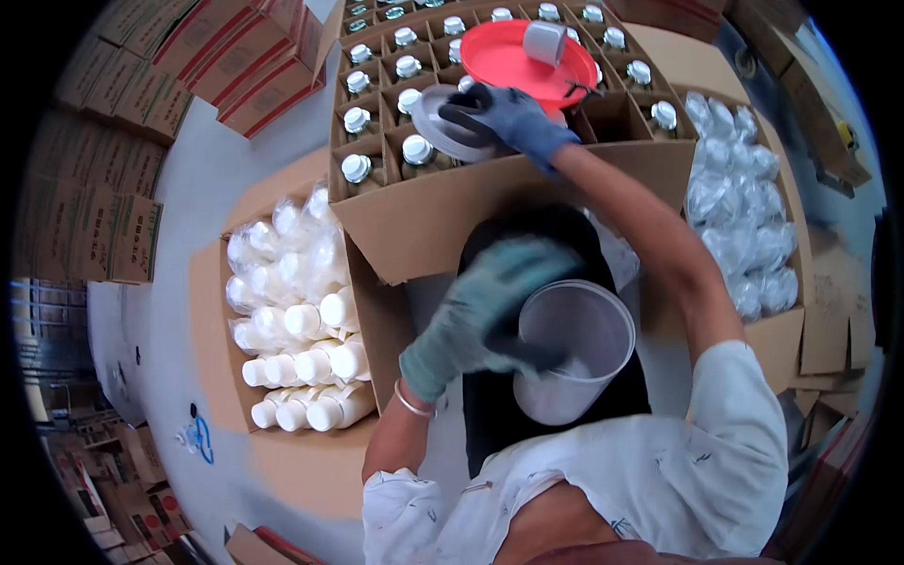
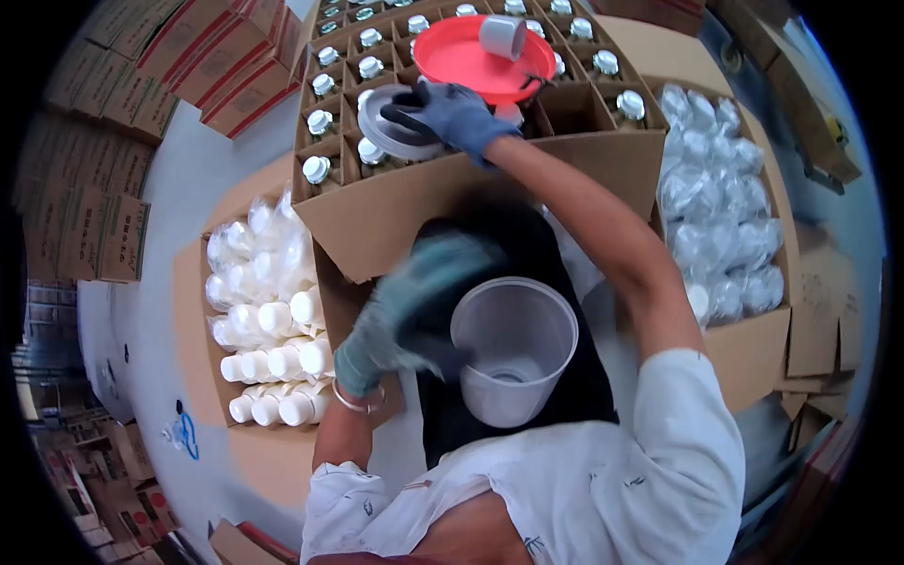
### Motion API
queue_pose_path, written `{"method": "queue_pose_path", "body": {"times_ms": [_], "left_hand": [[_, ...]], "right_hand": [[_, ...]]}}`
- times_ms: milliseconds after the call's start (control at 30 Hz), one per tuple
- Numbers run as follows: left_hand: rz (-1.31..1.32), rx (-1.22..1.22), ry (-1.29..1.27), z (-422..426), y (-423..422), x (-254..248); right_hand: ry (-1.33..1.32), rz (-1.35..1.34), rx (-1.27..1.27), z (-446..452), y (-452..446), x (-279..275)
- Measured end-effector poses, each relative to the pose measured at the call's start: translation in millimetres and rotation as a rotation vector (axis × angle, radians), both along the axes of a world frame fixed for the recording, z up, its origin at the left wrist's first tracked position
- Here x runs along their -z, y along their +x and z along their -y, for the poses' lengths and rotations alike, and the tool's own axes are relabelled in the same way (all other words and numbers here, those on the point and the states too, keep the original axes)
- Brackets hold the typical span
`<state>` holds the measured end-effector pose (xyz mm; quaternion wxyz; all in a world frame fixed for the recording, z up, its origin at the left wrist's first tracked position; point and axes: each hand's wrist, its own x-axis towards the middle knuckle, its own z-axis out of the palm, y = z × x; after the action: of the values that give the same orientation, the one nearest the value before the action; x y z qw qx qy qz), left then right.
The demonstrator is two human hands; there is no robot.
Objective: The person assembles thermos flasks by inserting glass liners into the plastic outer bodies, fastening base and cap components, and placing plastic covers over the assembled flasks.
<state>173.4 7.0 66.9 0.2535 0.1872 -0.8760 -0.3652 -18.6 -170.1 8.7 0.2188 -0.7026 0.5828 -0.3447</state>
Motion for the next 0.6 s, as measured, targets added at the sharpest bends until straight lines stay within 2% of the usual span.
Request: {"method": "queue_pose_path", "body": {"times_ms": [33,100,167,233,267,333,367,400,433,467,533,567,600], "left_hand": [[0.069,0.153,0.106,-12.4,-5.4,-1.2],[0.466,0.363,0.089,-26.5,-5.9,11.8],[0.408,0.326,0.061,-34.2,2.2,26.3],[-0.072,0.063,0.044,-30.4,42.2,30.1],[0.089,-0.289,0.167,-31.4,59.0,27.9],[0.174,-0.691,-0.026,-21.9,74.1,23.2],[-0.134,-0.691,0.19,-9.7,67.6,24.4],[-0.464,-0.667,0.374,2.1,61.1,25.4],[-0.974,-0.49,1.087,11.8,53.8,32.3],[-0.648,-0.576,0.663,12.9,48.7,37.4],[-0.224,-0.639,0.054,19.2,38.6,45.7],[-0.113,-0.634,-0.114,21.0,36.5,48.6],[-0.325,-0.509,0.186,22.9,35.7,51.1]], "right_hand": [[-0.174,-0.187,0.005,21.6,6.1,23.3],[-0.365,-0.204,-0.102,21.4,10.6,20.8],[-0.163,0.038,-0.149,-20.9,2.1,-20.2],[-0.023,0.272,-0.148,-65.6,-27.2,-36.7],[-0.15,0.251,-0.099,-75.9,-51.6,-27.1],[-0.359,0.243,0.018,-86.4,-114.3,1.9],[-0.445,0.26,0.071,-88.9,-145.9,16.0],[-0.337,0.131,0.155,-94.8,-174.9,21.0],[-0.231,0.007,0.234,-100.8,-197.9,25.1],[-0.251,0.05,0.223,-103.5,-210.4,33.1],[-0.335,0.177,0.168,-126.0,-183.9,8.9],[-0.36,0.243,0.146,-141.0,-168.9,-3.7],[-0.369,0.145,0.103,-147.1,-162.3,-14.3]]}}
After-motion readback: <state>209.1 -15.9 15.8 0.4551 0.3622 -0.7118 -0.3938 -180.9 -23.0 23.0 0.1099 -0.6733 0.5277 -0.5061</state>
